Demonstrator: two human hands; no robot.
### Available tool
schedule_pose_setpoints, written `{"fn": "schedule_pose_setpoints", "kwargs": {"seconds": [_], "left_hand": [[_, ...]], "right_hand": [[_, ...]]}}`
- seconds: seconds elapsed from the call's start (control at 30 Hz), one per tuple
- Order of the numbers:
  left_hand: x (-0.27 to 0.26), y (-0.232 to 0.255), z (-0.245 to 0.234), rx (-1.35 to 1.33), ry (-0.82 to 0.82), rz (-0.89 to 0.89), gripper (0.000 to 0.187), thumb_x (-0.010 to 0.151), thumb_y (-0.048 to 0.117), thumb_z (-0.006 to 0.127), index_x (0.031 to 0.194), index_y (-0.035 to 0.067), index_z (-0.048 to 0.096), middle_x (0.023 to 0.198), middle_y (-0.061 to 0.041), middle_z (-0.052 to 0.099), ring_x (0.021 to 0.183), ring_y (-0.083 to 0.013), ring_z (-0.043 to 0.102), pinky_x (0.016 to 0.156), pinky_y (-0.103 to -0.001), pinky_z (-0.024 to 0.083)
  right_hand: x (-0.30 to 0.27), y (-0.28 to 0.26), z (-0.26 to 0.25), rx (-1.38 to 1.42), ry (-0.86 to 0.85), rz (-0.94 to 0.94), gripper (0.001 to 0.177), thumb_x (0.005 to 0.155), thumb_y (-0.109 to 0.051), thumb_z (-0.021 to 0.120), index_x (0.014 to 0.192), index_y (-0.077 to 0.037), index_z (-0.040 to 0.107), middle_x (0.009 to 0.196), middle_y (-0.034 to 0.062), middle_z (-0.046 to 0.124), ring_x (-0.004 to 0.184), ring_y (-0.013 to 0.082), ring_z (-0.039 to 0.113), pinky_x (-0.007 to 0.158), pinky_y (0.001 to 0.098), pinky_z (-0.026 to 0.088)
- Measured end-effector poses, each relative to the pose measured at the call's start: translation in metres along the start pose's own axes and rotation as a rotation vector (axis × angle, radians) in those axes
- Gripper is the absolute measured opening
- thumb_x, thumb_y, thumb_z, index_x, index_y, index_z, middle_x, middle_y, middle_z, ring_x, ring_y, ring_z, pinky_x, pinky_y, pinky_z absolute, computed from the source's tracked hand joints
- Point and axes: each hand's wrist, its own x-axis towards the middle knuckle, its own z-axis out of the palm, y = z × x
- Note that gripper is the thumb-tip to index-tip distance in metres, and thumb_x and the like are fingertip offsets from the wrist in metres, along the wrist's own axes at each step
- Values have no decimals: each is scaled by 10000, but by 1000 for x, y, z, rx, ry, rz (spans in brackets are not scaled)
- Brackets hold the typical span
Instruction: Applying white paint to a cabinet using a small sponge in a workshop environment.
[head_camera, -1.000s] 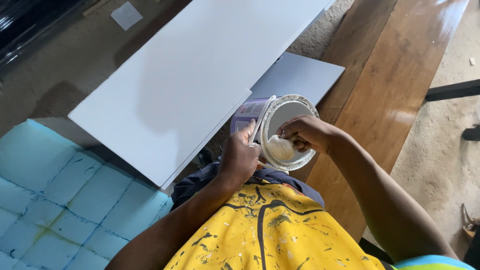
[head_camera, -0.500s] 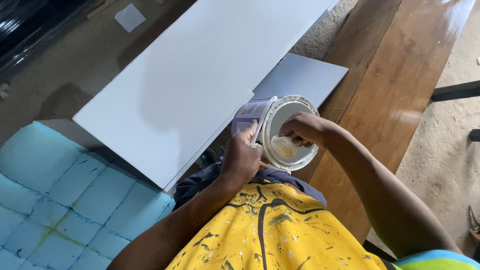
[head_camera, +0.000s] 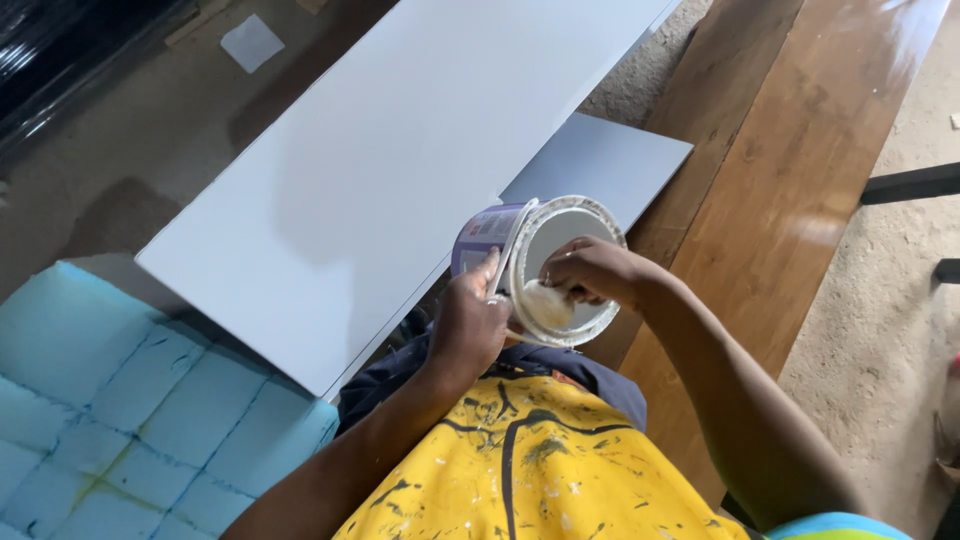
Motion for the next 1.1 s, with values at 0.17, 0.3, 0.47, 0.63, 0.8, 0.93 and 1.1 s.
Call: {"fn": "schedule_pose_setpoints", "kwargs": {"seconds": [0.17,0.3,0.47,0.63,0.8,0.93,1.1], "left_hand": [[49,-23,5,-92,59,-91,768,805,-63,460,1564,31,390,1380,-419,528,1008,-507,709,767,-443,672],[52,14,13,-111,84,-189,772,794,-59,472,1555,61,419,1366,-391,564,947,-433,760,739,-393,685],[101,22,26,-236,219,-276,819,794,-100,431,1582,119,400,1370,-362,575,898,-437,766,731,-423,682],[157,52,44,-317,299,-388,819,815,-21,442,1606,189,416,1251,-297,640,919,-421,740,787,-464,613],[206,56,61,-323,362,-465,807,842,20,467,1610,269,468,1055,-184,678,896,-363,777,789,-435,585],[234,75,76,-373,369,-429,865,781,-64,422,1593,230,477,1177,-150,693,922,-304,725,842,-453,626],[254,76,89,-289,406,-315,762,785,-71,473,1486,198,600,1148,-12,699,1035,-144,658,864,-364,661]], "right_hand": [[10,16,-35,418,-1,-89,157,749,-100,625,768,41,692,460,52,398,379,102,463,381,207,313],[36,52,-94,694,-56,-321,342,721,-127,609,962,98,704,442,61,479,332,103,508,364,226,407],[64,51,-151,1050,22,-407,312,781,-135,581,1051,7,650,449,141,574,423,206,668,580,335,574],[162,83,-223,1189,126,-215,268,805,-229,608,927,-4,691,579,120,612,538,226,616,613,359,509],[230,104,-267,1227,117,-238,256,871,-244,590,995,-23,626,559,101,520,582,223,534,648,380,454],[233,91,-281,1137,14,-263,346,832,-248,663,1113,-52,616,901,136,579,764,257,553,686,396,499],[185,-5,-258,734,-113,-253,238,831,-161,644,1029,-33,678,698,110,628,565,175,536,504,277,401]]}}
